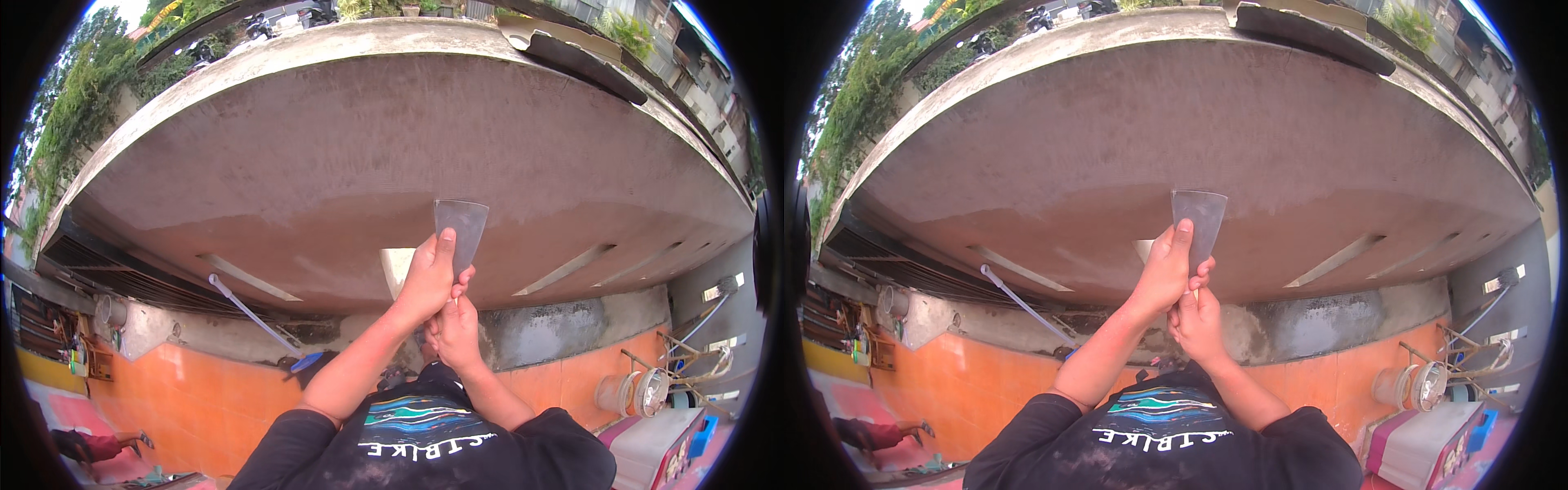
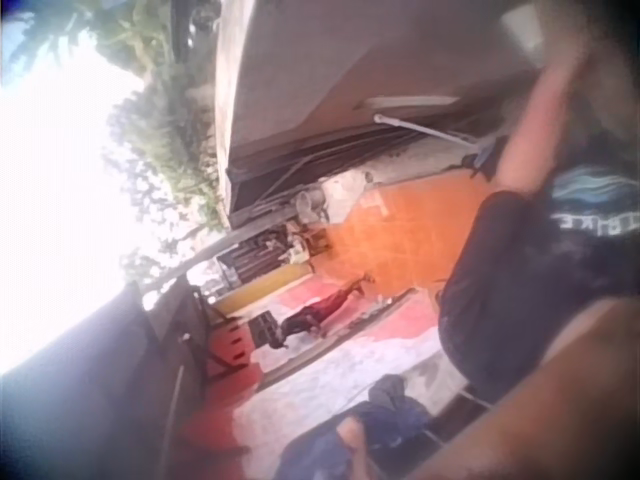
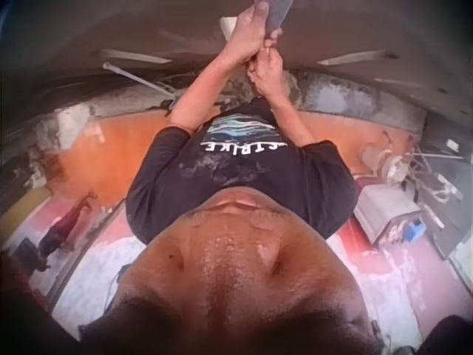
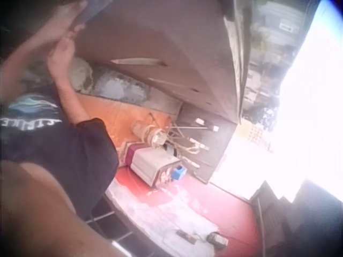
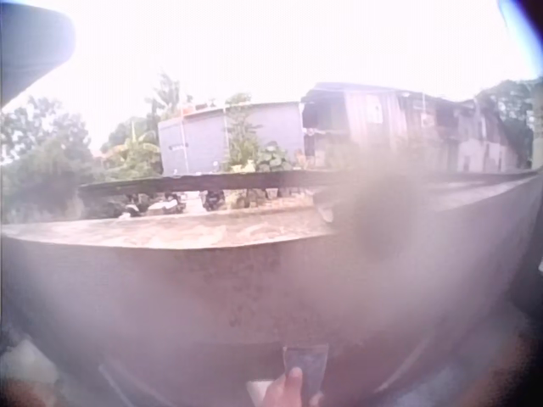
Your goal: The person uses a metal trowel to smooth a wet concrete ceiling surface. They repeatedly scrape and level the material across the ceiling area, maintaining consistent pressure and motion.
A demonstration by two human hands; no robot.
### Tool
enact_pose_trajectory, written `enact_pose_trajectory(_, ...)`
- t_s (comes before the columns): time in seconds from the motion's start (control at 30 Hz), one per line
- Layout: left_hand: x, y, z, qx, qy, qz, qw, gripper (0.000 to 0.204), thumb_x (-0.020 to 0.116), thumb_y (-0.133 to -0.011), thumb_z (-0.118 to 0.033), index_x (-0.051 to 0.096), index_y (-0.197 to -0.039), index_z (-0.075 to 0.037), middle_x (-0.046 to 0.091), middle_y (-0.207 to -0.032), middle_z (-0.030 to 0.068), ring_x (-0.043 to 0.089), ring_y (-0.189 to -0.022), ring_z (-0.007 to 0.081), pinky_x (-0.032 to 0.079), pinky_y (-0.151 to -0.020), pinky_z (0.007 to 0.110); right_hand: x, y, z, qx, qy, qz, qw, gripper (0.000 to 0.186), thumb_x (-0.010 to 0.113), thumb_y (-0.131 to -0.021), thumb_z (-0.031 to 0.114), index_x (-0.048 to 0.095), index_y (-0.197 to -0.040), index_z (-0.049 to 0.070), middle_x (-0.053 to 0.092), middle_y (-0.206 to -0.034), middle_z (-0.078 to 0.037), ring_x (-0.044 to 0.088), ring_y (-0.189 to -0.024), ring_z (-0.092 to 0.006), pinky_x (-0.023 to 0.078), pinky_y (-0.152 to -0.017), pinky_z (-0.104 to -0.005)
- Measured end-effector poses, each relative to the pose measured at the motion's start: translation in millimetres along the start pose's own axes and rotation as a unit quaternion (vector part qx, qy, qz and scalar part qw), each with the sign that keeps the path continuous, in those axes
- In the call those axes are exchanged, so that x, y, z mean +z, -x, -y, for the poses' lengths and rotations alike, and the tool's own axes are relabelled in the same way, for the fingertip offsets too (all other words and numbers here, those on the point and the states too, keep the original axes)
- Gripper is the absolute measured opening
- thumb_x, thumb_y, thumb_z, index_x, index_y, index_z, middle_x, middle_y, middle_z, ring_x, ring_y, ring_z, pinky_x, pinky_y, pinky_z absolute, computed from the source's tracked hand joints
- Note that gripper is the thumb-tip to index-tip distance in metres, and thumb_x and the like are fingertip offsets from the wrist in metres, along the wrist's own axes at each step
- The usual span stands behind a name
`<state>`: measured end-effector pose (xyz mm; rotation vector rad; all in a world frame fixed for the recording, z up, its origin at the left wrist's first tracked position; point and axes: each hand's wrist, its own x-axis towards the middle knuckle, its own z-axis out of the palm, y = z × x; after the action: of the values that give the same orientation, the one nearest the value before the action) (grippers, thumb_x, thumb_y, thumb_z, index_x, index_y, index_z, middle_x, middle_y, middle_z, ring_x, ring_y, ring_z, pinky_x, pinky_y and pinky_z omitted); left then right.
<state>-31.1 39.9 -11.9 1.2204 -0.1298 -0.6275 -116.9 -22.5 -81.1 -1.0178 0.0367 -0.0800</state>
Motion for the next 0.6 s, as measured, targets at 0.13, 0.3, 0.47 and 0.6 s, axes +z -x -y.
enact_pose_trajectory(0.13,9.3,-4.8,-48.6,0.168,-0.03,0.013,0.985,0.047,0.036,-0.103,-0.051,0.043,-0.093,-0.005,0.051,-0.065,0.0049,0.042,-0.048,0.0065,0.037,-0.045,0.022,20.5,-36.1,32.9,-0.092,0.02,0.028,0.995,0.027,0.038,-0.105,0.033,0.044,-0.103,0.007,0.046,-0.066,0.0,0.04,-0.047,-0.0059,0.032,-0.038,-0.0195)
enact_pose_trajectory(0.3,22.7,10.9,-55.6,0.158,-0.022,0.051,0.986,0.048,0.035,-0.103,-0.051,0.043,-0.094,-0.005,0.051,-0.066,0.0045,0.042,-0.048,0.0067,0.037,-0.045,0.022,19.8,-13.7,54.2,-0.06,0.003,0.051,0.997,0.02,0.04,-0.105,0.028,0.043,-0.099,0.01,0.046,-0.068,-0.001,0.04,-0.049,-0.0057,0.033,-0.041,-0.0203)
enact_pose_trajectory(0.47,7.3,10.9,-0.5,0.033,-0.002,0.018,0.999,0.046,0.034,-0.103,-0.05,0.044,-0.099,-0.005,0.05,-0.065,0.0032,0.041,-0.047,0.0062,0.037,-0.045,0.022,-0.2,11.9,4.9,0.0,0.015,-0.015,1.0,0.025,0.037,-0.105,0.03,0.043,-0.102,0.006,0.047,-0.067,-0.003,0.041,-0.047,-0.0069,0.032,-0.038,-0.0206)
enact_pose_trajectory(0.6,-2.1,-0.6,9.6,0.029,0.011,0.031,0.999,0.049,0.035,-0.102,-0.054,0.044,-0.098,-0.006,0.05,-0.065,0.0036,0.041,-0.048,0.0064,0.037,-0.045,0.022,-2.1,7.2,-7.7,-0.008,0.017,-0.042,0.999,0.026,0.036,-0.106,0.03,0.044,-0.103,0.005,0.047,-0.066,-0.003,0.041,-0.047,-0.0072,0.032,-0.037,-0.0211)
